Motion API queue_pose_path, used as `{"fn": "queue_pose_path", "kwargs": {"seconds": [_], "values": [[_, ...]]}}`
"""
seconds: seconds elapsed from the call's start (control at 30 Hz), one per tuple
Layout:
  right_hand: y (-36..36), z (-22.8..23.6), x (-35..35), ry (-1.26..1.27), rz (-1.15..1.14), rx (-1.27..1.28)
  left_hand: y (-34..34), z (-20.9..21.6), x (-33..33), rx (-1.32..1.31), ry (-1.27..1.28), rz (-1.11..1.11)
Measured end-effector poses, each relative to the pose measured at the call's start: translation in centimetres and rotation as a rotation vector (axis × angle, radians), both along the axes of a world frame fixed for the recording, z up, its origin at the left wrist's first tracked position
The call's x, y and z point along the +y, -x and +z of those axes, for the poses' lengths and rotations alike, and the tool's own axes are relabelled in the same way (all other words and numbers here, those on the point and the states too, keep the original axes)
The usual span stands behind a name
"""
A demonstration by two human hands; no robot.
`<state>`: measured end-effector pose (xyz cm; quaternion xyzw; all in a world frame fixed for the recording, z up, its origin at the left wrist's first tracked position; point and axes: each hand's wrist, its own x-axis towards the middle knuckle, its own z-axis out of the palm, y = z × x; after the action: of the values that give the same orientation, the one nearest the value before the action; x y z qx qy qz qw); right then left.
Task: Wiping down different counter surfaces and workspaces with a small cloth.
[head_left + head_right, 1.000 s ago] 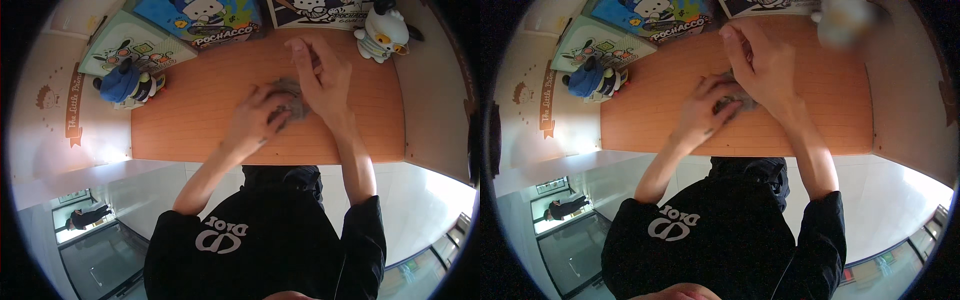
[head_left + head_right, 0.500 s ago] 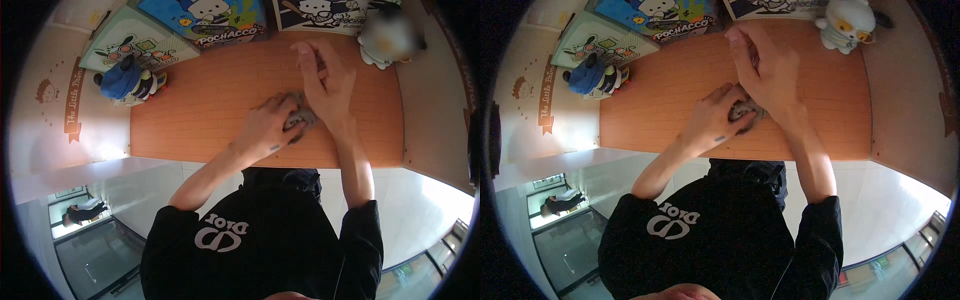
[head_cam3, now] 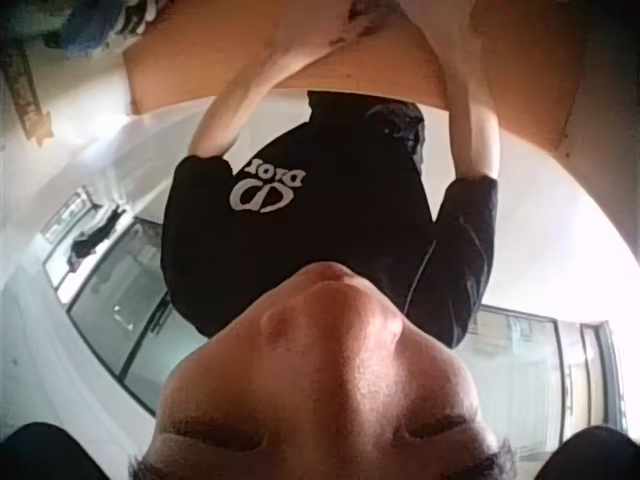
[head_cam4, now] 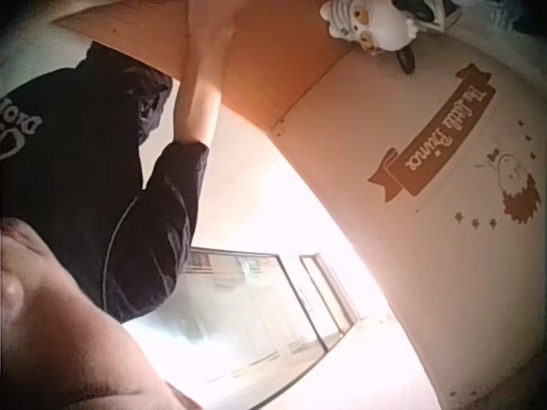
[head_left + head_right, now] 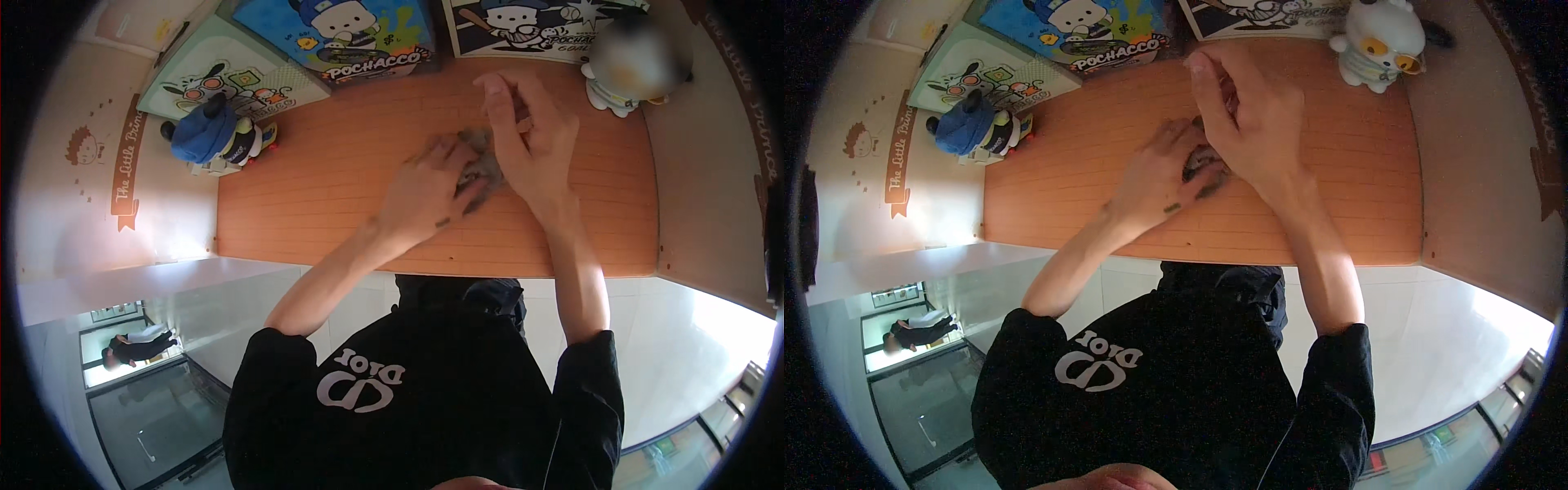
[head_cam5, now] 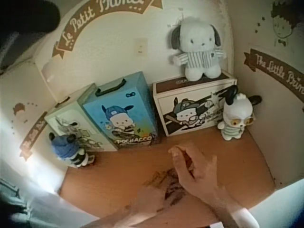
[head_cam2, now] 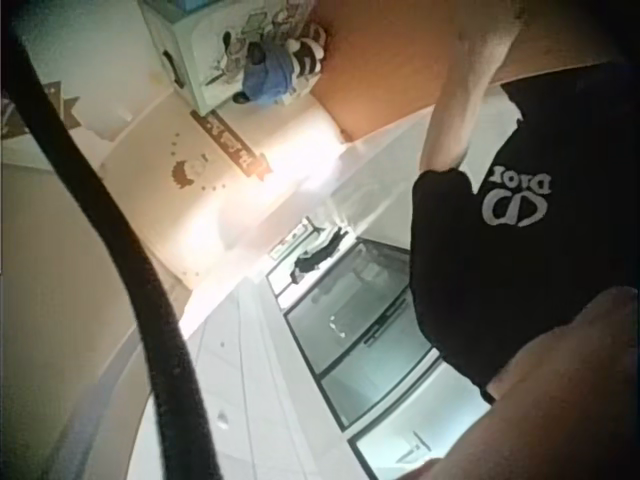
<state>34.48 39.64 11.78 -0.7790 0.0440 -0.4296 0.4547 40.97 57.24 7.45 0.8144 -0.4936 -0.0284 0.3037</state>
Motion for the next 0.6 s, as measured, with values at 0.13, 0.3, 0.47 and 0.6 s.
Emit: {"fn": "queue_pose_path", "kwargs": {"seconds": [0.13,0.3,0.47,0.6], "values": [[-0.1,0.3,0.0,0.044,-0.021,-0.074,-5.7,1.7,-0.6,-0.063,0.148,0.139],[-0.5,-0.4,-0.6,0.033,-0.052,-0.086,-6.6,2.0,0.6,0.078,-0.064,0.309],[-0.2,0.2,-0.6,0.029,-0.034,-0.064,0.7,0.3,1.9,-0.067,0.046,-0.109],[0.1,0.3,-0.8,0.055,-0.063,-0.119,-7.4,1.9,2.3,0.046,-0.096,0.276]]}}
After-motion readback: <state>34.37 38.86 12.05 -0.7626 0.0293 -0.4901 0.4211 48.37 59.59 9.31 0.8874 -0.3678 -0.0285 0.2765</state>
